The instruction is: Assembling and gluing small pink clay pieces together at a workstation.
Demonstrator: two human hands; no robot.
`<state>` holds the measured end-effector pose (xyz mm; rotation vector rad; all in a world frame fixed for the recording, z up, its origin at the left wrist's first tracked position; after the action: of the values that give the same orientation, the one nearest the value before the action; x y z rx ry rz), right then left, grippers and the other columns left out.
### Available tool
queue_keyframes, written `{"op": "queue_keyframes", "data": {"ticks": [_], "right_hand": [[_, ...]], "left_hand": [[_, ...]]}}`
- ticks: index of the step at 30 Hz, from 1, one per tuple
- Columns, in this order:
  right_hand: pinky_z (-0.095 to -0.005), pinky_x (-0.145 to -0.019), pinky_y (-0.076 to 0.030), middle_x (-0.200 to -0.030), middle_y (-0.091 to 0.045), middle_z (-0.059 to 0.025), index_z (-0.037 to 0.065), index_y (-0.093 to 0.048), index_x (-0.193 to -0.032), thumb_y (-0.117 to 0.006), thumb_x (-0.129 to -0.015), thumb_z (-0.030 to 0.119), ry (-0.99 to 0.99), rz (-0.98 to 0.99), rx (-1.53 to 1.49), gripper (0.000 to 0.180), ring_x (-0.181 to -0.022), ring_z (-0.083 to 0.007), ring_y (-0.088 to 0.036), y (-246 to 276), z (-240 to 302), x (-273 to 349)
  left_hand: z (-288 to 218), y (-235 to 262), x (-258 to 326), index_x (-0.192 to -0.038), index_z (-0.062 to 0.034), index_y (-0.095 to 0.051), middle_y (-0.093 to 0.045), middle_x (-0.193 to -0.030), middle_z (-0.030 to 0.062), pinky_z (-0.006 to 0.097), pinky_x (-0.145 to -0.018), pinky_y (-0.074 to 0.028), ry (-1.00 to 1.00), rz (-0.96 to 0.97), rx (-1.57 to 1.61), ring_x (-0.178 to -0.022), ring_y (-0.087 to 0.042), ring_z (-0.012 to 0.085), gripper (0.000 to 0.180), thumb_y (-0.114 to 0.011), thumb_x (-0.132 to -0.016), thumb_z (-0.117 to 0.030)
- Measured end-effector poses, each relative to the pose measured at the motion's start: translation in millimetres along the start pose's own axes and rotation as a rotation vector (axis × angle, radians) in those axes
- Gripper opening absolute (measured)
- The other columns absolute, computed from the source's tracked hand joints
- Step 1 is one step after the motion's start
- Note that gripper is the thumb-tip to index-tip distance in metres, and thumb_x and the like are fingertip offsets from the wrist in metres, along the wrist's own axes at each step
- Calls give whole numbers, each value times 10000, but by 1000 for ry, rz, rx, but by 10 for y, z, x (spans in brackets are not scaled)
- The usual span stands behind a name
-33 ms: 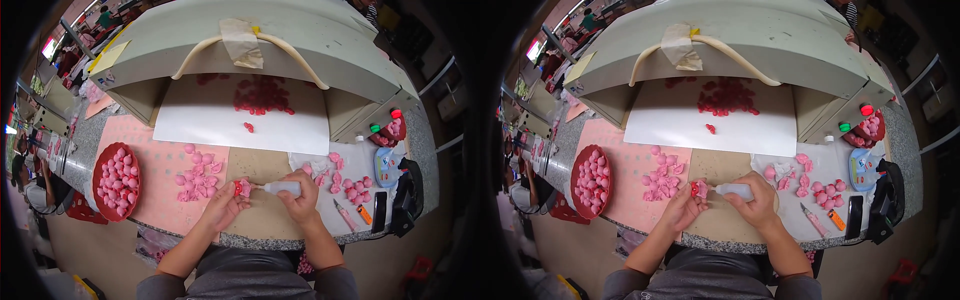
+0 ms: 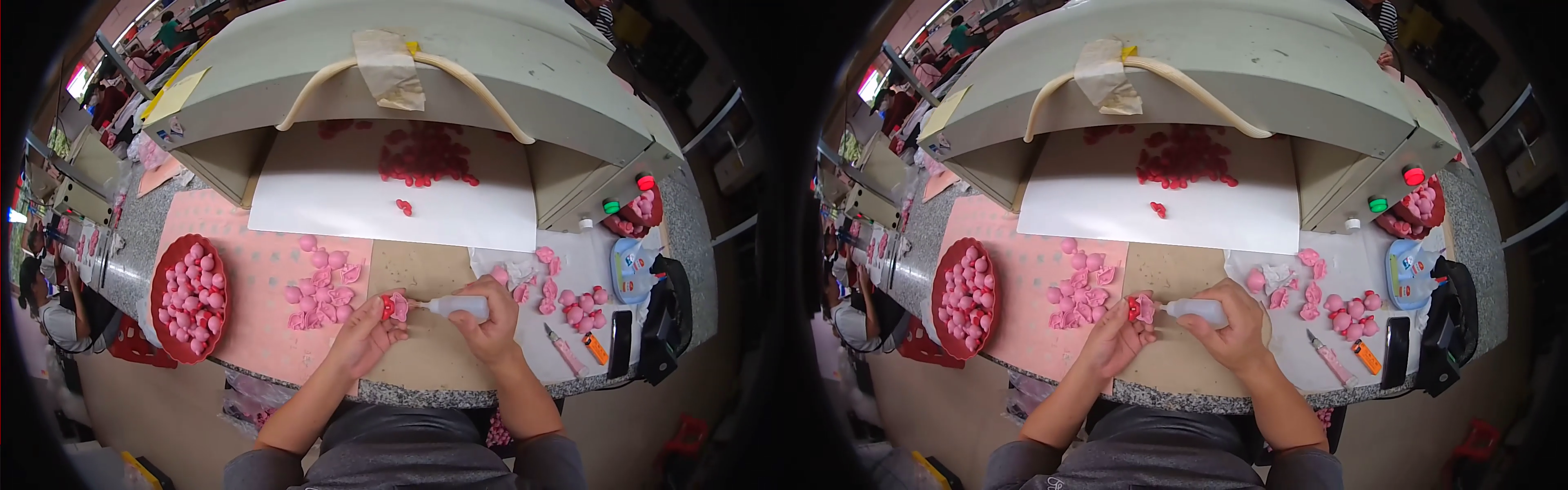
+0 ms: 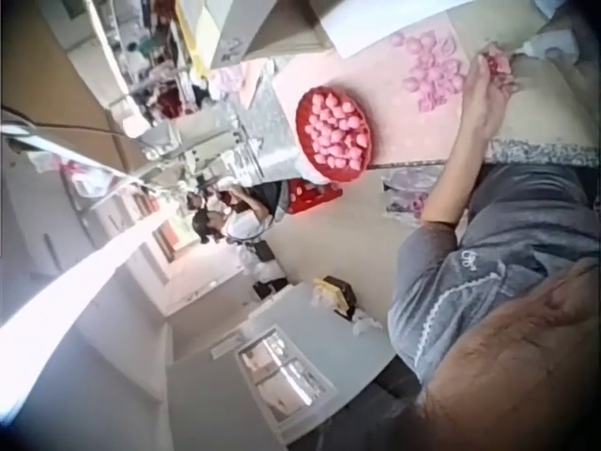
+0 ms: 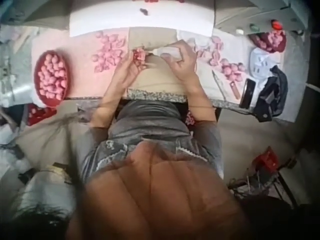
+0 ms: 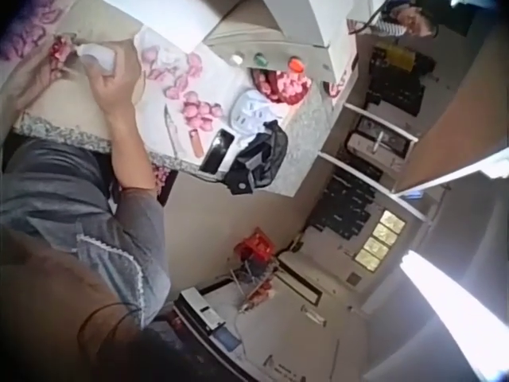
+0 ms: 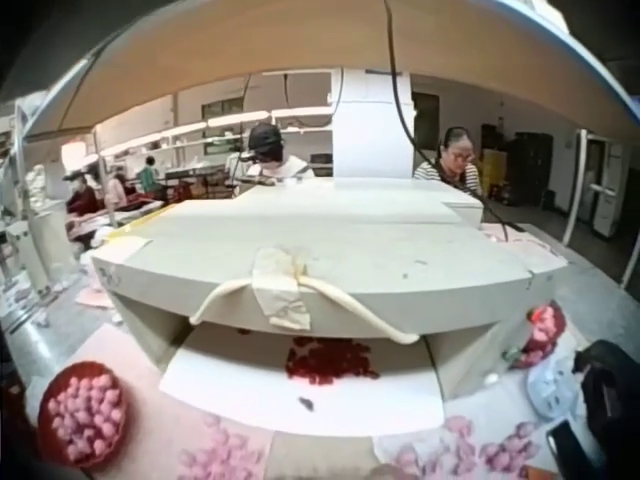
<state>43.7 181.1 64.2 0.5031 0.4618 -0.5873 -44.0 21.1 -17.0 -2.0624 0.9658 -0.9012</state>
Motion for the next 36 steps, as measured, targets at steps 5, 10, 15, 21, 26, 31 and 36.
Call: {"op": "queue_keyframes", "data": {"ticks": [5,10,15,21,26,31,36], "right_hand": [[-309,-508,-427,-687,-570,-101,28,-569,-812,-766,-697,243,51,-4,17,313,-580,-231,-550,-42,26,-4],[-323,-499,-415,-659,-546,-98,32,-574,-795,-770,-688,260,40,23,44,319,-563,-242,-533,-63,41,-32],[-328,-501,-409,-646,-531,-96,36,-578,-779,-771,-684,262,15,16,35,312,-562,-250,-528,-76,43,-40],[-332,-509,-410,-654,-536,-92,43,-578,-777,-775,-676,244,26,22,56,299,-567,-252,-531,-85,52,-43],[-335,-516,-411,-646,-530,-88,45,-576,-769,-774,-676,239,20,29,70,292,-568,-250,-530,-84,51,-36],[-337,-511,-409,-646,-527,-87,46,-575,-759,-767,-679,240,25,54,80,284,-565,-248,-526,-95,73,-51],[-338,-494,-406,-644,-526,-85,47,-572,-745,-766,-678,239,32,33,103,281,-563,-246,-524,-80,61,-45]], "left_hand": [[9,13,7,-1215,-28,-472,-579,-1123,130,300,-769,-491,-6,16,-16,-842,-571,140,363,-417,-964,-284],[-2,17,-5,-1214,-22,-473,-580,-1115,129,303,-769,-493,-8,22,-20,-836,-570,141,364,-417,-964,-281],[-2,18,-17,-1221,-20,-470,-582,-1106,128,303,-770,-494,-4,21,-32,-836,-570,141,370,-419,-964,-281],[6,22,-16,-1221,-18,-469,-583,-1100,128,300,-773,-491,3,22,-46,-840,-570,139,371,-419,-964,-280],[14,16,-14,-1219,-18,-471,-586,-1094,122,298,-779,-487,2,36,-43,-844,-569,137,367,-422,-963,-277],[19,34,-6,-1226,-17,-467,-585,-1097,121,295,-782,-484,7,21,-49,-840,-568,135,373,-424,-963,-278],[27,16,-12,-1230,-11,-463,-585,-1103,121,293,-780,-482,15,29,-54,-837,-566,133,382,-429,-961,-279]]}}
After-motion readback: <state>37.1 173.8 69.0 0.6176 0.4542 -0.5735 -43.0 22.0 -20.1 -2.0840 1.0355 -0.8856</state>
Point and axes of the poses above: each hand's wrist, its own x-axis away from the middle knuckle, its own y-axis out of the back of the hand, z = x × y, the point moved 5 cm from there along -x, towards the middle knuckle
